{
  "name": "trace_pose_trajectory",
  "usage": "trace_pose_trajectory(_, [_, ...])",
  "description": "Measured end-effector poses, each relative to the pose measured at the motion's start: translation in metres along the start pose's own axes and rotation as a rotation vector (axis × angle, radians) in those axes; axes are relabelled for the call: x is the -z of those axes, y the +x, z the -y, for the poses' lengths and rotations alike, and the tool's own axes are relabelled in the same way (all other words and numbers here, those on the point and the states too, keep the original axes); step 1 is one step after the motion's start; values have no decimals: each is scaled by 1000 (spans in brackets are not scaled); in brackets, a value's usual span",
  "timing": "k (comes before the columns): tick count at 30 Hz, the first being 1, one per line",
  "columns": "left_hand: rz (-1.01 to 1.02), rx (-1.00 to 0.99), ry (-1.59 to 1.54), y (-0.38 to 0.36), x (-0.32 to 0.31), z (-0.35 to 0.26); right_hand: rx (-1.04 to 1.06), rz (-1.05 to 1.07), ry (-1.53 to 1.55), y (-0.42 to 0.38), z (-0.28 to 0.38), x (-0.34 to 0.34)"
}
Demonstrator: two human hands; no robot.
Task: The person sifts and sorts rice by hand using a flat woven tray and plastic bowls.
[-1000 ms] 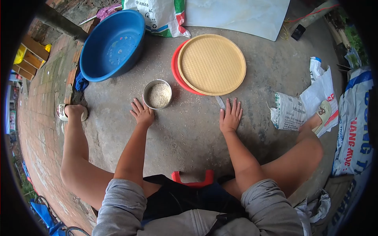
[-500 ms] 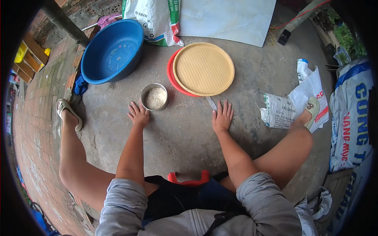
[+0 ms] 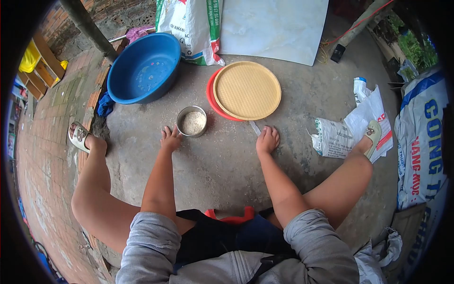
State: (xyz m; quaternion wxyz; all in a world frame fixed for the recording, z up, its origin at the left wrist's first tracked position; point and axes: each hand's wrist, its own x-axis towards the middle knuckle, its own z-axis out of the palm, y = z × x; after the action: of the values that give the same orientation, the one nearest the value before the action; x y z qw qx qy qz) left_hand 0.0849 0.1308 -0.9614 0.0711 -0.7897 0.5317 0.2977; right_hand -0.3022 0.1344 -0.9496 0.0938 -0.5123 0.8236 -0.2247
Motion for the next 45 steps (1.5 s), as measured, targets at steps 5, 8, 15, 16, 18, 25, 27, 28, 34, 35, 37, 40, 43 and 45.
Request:
trace_pose_trajectory(5, [-16,3,45,-1,0,-2,-441,-84,601,53,26,1])
trace_pose_trajectory(8, [-25,-47,22,9,-7,10,-363,-264,891,73,43,8])
trace_pose_trajectory(15, [10,-24,229,21,-10,-9,-230,-80,887,78,51,3])
trace_pose_trajectory(16, [41,13,197,2,7,-20,-226,-84,887,82,43,-5])
trace_pose_trajectory(18, [73,50,168,0,8,-19,-276,32,911,83,30,-15])
trace_pose_trajectory(25, [-99,-127,-68,8,-11,20,-204,-73,874,88,58,38])
trace_pose_trajectory(27, [-129,-161,-112,8,-8,22,-170,-173,952,92,65,52])
trace_pose_trajectory(28, [-117,-144,-106,7,-7,19,-168,-178,957,91,73,63])
trace_pose_trajectory(34, [-62,-99,-78,5,1,8,-141,-172,1060,87,104,91])
trace_pose_trajectory(35, [-43,-81,-90,3,3,6,-141,-174,1060,85,107,93])
trace_pose_trajectory(37, [-40,-65,-144,10,2,6,-213,-94,1133,83,113,98])
trace_pose_trajectory(40, [-24,-52,-241,30,-3,12,-337,51,1252,68,108,103])
trace_pose_trajectory(43, [3,-57,-316,42,-7,18,-331,130,1282,47,82,88])
trace_pose_trajectory(45, [15,-57,-351,49,-9,19,-281,103,1210,36,53,77])
